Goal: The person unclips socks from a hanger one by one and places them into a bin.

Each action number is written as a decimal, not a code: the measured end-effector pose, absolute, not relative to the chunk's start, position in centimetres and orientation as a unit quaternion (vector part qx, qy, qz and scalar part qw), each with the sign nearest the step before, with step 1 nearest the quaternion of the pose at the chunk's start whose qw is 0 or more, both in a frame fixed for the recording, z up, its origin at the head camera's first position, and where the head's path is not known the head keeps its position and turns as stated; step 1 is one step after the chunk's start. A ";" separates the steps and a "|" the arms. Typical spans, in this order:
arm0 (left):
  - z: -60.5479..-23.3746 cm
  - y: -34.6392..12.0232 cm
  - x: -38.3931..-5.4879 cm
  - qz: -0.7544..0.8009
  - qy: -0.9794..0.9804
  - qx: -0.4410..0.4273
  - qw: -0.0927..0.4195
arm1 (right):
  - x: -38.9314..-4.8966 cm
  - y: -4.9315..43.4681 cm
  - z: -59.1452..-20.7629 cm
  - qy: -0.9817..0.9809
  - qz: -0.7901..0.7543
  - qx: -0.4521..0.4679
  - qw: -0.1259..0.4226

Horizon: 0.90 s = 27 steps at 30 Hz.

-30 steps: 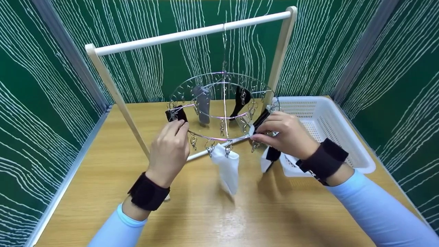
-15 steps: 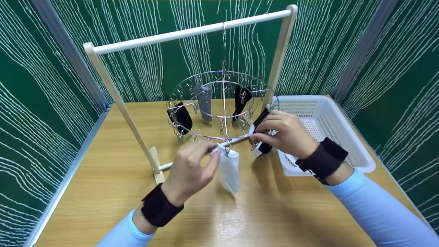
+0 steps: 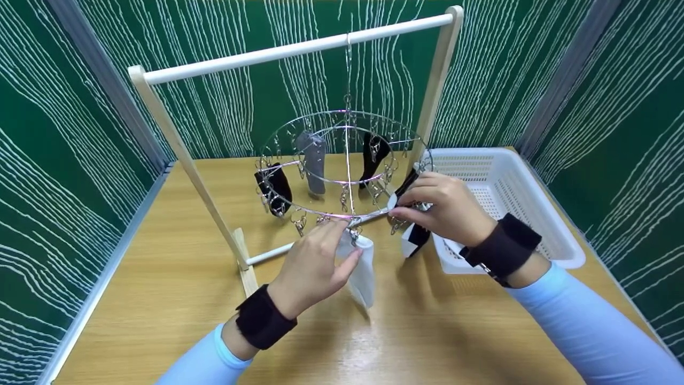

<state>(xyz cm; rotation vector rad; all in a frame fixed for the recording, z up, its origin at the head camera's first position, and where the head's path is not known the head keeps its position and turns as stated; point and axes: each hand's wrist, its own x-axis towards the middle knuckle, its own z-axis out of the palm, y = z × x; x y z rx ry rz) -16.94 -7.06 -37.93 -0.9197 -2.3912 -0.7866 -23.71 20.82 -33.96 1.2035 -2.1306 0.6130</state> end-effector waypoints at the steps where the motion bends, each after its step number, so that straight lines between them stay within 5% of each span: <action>1: -38.0 -7.0 -17.1 -0.291 -0.870 -0.334 0.215 | -23.7 20.8 -34.0 -0.805 0.231 0.454 0.304; 15: -37.7 -7.2 -19.0 -0.381 -0.852 -0.348 0.089 | -23.7 20.8 -34.1 -0.805 0.232 0.452 0.307; 27: -37.6 -7.1 -19.0 -0.422 -0.837 -0.331 0.110 | -23.7 20.8 -34.2 -0.797 0.241 0.457 0.313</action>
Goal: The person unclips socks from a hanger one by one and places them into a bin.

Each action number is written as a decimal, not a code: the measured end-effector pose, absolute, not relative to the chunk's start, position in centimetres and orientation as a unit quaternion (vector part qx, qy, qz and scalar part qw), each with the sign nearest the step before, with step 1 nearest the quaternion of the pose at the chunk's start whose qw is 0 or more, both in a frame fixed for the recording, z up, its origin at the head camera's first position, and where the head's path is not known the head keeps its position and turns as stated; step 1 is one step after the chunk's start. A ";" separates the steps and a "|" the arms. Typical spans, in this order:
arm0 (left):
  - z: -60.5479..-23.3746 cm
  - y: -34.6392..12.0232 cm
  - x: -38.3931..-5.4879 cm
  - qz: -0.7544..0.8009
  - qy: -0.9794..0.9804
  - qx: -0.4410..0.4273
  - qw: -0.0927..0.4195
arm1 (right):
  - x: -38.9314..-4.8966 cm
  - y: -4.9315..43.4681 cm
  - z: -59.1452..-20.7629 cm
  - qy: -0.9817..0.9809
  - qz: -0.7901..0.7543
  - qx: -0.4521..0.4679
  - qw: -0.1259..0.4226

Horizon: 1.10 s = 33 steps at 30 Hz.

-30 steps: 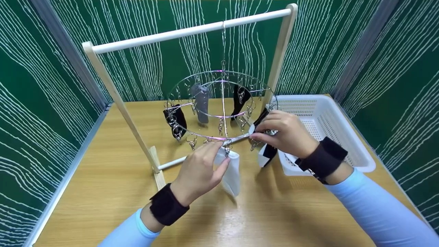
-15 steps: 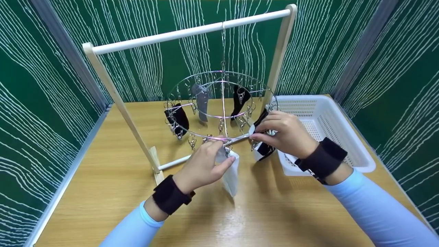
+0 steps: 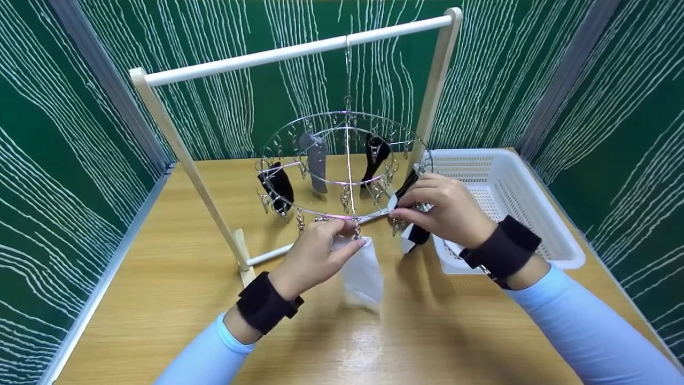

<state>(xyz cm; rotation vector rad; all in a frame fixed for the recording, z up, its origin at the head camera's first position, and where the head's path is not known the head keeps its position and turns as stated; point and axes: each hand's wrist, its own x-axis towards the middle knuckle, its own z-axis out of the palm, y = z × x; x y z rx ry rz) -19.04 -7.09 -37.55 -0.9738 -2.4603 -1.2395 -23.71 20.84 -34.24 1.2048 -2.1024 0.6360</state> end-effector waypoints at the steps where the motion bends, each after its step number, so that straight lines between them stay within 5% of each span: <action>1: -37.5 -7.0 -19.0 -0.425 -0.835 -0.329 0.114 | -23.7 20.8 -34.3 -0.796 0.243 0.457 0.313; 24: -37.5 -6.6 -19.0 -0.425 -0.840 -0.302 0.152 | -20.9 21.8 -35.7 -0.777 0.341 0.393 0.355; 33: -37.5 -6.5 -19.0 -0.433 -0.835 -0.300 0.157 | -20.3 21.4 -38.2 -0.765 0.360 0.425 0.324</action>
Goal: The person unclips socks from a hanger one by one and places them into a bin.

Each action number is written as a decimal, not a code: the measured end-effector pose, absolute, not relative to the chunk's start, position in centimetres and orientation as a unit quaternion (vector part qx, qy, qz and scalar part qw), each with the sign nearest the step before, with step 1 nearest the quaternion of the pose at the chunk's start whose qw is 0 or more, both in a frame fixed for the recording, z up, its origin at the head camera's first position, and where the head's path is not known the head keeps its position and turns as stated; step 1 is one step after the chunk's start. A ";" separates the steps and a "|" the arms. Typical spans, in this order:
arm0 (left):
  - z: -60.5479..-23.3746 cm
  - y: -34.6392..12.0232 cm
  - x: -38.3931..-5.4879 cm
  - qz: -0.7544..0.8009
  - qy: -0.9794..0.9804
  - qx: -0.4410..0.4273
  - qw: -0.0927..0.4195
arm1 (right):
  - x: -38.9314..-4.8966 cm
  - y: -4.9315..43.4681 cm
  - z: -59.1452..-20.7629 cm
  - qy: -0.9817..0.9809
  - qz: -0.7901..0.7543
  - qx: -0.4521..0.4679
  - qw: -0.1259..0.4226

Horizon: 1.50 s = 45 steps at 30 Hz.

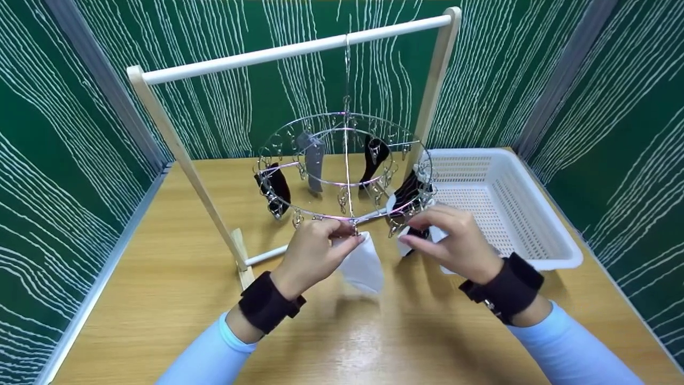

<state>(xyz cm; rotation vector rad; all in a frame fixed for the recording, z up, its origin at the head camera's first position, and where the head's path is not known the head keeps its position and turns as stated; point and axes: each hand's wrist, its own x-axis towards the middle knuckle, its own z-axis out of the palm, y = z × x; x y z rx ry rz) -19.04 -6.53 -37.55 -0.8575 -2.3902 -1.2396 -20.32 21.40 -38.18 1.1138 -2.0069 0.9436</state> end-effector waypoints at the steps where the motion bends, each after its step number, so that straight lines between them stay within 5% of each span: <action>1: -37.5 -6.5 -19.0 -0.433 -0.836 -0.299 0.158 | -20.3 21.3 -38.5 -0.769 0.357 0.424 0.319; 9: -37.4 -6.4 -19.2 -0.429 -0.833 -0.304 0.169 | -20.5 20.3 -41.1 -0.807 0.339 0.405 0.265; 23: -37.6 -6.4 -19.3 -0.436 -0.828 -0.307 0.172 | -20.8 17.2 -44.3 -0.829 0.417 0.365 0.072; 33: -37.7 -6.3 -19.2 -0.443 -0.819 -0.314 0.183 | -20.5 15.8 -44.9 -0.816 0.478 0.321 0.051; 45: -38.0 -6.4 -19.1 -0.437 -0.816 -0.318 0.205 | -20.5 15.6 -45.1 -0.798 0.484 0.346 0.095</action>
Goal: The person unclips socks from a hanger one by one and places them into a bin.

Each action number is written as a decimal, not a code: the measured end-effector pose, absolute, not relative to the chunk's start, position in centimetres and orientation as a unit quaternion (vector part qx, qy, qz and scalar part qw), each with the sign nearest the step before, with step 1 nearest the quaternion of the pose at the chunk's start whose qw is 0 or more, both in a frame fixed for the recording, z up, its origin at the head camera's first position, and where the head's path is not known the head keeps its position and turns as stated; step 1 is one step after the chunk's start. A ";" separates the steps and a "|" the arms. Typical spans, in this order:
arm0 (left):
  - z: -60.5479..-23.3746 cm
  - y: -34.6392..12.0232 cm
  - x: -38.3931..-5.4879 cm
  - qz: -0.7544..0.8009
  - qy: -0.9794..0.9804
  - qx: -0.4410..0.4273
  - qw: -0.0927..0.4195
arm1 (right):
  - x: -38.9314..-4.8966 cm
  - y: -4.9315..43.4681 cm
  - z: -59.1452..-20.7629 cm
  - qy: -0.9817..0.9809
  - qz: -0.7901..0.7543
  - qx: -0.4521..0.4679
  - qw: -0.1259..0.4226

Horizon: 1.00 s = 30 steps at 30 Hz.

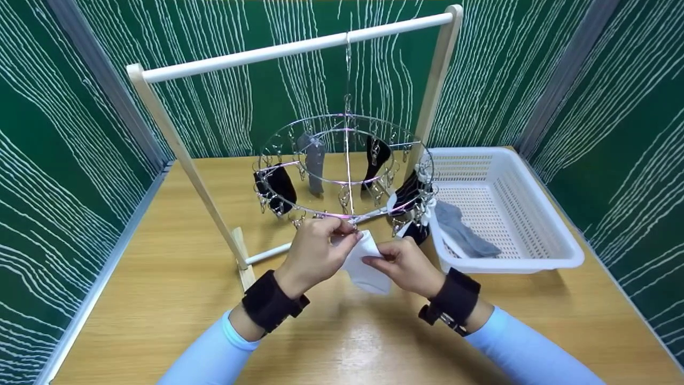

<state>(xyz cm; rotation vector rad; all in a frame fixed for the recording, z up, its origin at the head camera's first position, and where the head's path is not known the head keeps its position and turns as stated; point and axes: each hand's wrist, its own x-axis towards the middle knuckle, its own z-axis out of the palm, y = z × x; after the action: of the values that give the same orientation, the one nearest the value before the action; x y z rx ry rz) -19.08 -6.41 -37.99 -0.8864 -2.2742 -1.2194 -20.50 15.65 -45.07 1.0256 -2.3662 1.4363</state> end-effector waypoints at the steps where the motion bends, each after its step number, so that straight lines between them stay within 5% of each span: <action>1: -37.9 -6.4 -19.1 -0.438 -0.815 -0.318 0.206 | -20.5 15.6 -45.0 -0.797 0.485 0.347 0.097; 30: -37.6 -6.7 -18.7 -0.468 -0.819 -0.283 0.174 | -20.0 18.4 -45.4 -0.821 0.441 0.355 0.073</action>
<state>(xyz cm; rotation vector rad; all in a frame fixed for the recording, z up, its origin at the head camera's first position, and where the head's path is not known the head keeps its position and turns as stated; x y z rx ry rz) -18.68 -6.68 -37.60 -0.8014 -2.3216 -1.3265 -19.97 18.37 -45.45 1.0679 -2.4664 1.3240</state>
